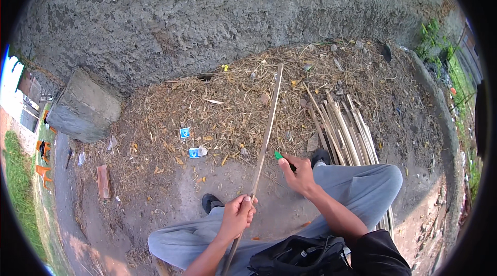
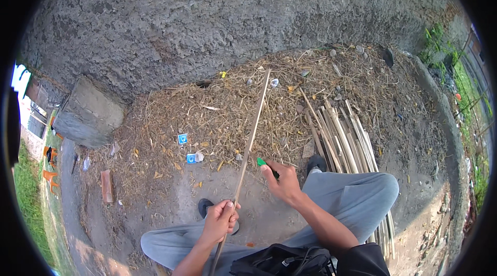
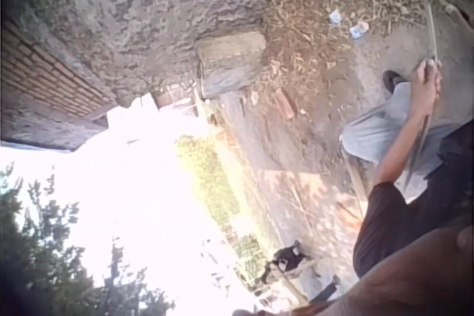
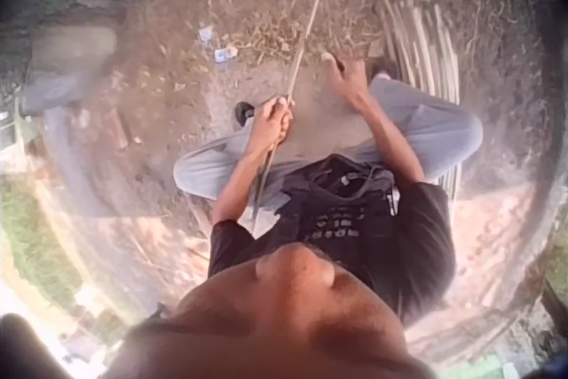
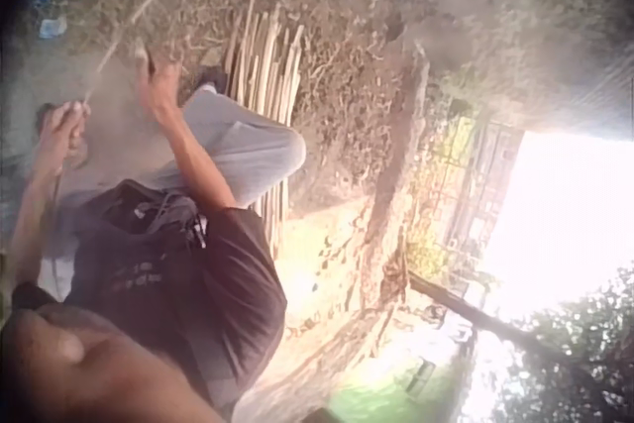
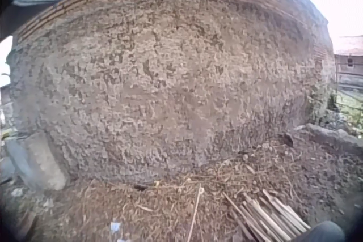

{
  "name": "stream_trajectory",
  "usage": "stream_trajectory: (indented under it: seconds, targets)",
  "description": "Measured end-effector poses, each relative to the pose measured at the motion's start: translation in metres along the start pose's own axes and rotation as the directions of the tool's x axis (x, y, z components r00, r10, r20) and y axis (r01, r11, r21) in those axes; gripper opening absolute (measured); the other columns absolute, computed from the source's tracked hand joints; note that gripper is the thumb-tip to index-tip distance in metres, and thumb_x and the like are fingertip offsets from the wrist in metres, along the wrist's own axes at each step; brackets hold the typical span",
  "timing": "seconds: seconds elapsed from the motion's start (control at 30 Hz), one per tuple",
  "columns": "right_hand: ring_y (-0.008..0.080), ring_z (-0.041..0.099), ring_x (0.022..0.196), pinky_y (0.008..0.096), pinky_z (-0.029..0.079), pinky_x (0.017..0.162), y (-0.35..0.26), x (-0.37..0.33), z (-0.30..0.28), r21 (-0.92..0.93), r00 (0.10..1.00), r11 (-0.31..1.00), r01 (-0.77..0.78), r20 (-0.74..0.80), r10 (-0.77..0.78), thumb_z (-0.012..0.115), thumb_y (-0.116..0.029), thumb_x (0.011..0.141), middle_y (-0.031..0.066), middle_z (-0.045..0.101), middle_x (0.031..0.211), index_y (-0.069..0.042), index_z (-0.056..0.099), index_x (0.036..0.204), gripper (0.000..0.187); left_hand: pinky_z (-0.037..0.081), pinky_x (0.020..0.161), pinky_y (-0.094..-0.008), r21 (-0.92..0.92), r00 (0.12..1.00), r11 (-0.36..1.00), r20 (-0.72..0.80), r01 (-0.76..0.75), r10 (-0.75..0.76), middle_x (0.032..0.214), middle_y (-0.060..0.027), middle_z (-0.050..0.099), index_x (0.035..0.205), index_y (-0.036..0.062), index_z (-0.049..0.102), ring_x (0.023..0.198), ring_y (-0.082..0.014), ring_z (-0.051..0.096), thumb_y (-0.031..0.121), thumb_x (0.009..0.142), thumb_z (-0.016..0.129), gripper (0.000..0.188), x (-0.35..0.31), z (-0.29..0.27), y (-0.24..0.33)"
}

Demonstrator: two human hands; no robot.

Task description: The person holds a thin bamboo stick and repeatedly shaves along its length using a utility knife.

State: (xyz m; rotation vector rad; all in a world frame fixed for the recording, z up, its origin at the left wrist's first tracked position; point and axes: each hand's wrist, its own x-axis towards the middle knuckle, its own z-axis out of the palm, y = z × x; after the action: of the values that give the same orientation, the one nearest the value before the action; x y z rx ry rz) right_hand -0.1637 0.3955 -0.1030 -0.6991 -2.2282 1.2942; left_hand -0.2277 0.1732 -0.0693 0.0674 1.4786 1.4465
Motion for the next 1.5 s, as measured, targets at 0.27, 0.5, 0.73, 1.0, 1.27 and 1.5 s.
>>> stream_trajectory:
  seconds: [0.27, 0.5, 0.73, 1.0, 1.27, 1.5]
  targets:
    - [0.0358, 0.068, 0.068, 0.0375, 0.053, 0.059, 0.010, -0.026, 0.021, 0.057, 0.956, 0.972, 0.229, 0.174, -0.236, 0.066, -0.026, 0.090, 0.0212, 0.069, 0.084, 0.002, 0.069, 0.104, 0.032, 0.030, 0.041, -0.0186, 0.207, 0.970, 0.959, -0.109, -0.193, 0.218, 0.065, 0.0021, 0.047, 0.106, 0.0009, 0.059, 0.048, -0.0007, 0.036, 0.020, 0.104, 0.045, 0.024, -0.001, -0.001, -0.017]
    - [0.0301, 0.068, 0.067, 0.0343, 0.052, 0.060, 0.004, -0.021, 0.019, 0.012, 0.973, 0.989, 0.148, 0.178, -0.148, 0.066, -0.023, 0.090, 0.0186, 0.069, 0.081, 0.002, 0.067, 0.107, 0.031, 0.040, 0.051, -0.0257, 0.453, 0.896, 0.848, -0.200, -0.274, 0.396, 0.062, -0.0022, 0.055, 0.102, -0.0033, 0.063, 0.054, -0.0067, 0.049, 0.017, 0.100, 0.051, 0.024, 0.001, -0.004, -0.032]
    - [0.0359, 0.068, 0.067, 0.0380, 0.054, 0.060, 0.009, -0.019, 0.021, 0.056, 0.982, 0.991, 0.120, 0.139, -0.126, 0.066, -0.030, 0.090, 0.0226, 0.070, 0.089, 0.002, 0.069, 0.105, 0.036, 0.041, 0.051, -0.0250, 0.439, 0.904, 0.857, -0.189, -0.271, 0.383, 0.062, -0.0020, 0.055, 0.101, -0.0046, 0.063, 0.055, -0.0063, 0.050, 0.016, 0.100, 0.052, 0.023, 0.000, -0.005, -0.036]
    - [0.0270, 0.062, 0.052, 0.0352, 0.049, 0.048, -0.004, -0.028, 0.016, -0.059, 0.900, 0.921, 0.385, 0.245, -0.361, 0.067, -0.019, 0.088, 0.0113, 0.067, 0.074, -0.007, 0.069, 0.104, 0.021, 0.034, 0.046, -0.0211, 0.310, 0.935, 0.919, -0.176, -0.243, 0.307, 0.062, 0.0008, 0.050, 0.104, -0.0023, 0.062, 0.051, -0.0034, 0.042, 0.017, 0.103, 0.046, 0.025, -0.004, -0.002, -0.034]
    - [0.0296, 0.060, 0.049, 0.0386, 0.047, 0.044, -0.001, -0.043, 0.025, -0.075, 0.850, 0.873, 0.483, 0.280, -0.446, 0.068, -0.031, 0.088, 0.0075, 0.063, 0.066, -0.010, 0.067, 0.105, 0.027, 0.031, 0.042, -0.0226, 0.104, 0.972, 0.994, -0.227, -0.037, 0.060, 0.061, 0.0014, 0.048, 0.098, 0.0002, 0.059, 0.048, -0.0044, 0.040, 0.027, 0.105, 0.042, 0.033, -0.006, 0.002, -0.016]
    - [0.0250, 0.056, 0.044, 0.0373, 0.045, 0.040, -0.014, -0.044, 0.025, -0.212, 0.864, 0.849, 0.484, 0.271, -0.425, 0.071, -0.031, 0.085, 0.0033, 0.057, 0.059, -0.014, 0.068, 0.101, 0.023, 0.018, 0.037, -0.0211, -0.296, 0.986, 0.940, 0.041, 0.167, -0.162, 0.061, 0.0040, 0.034, 0.094, 0.0057, 0.050, 0.045, -0.0033, 0.024, 0.027, 0.107, 0.035, 0.029, -0.005, -0.014, 0.001]
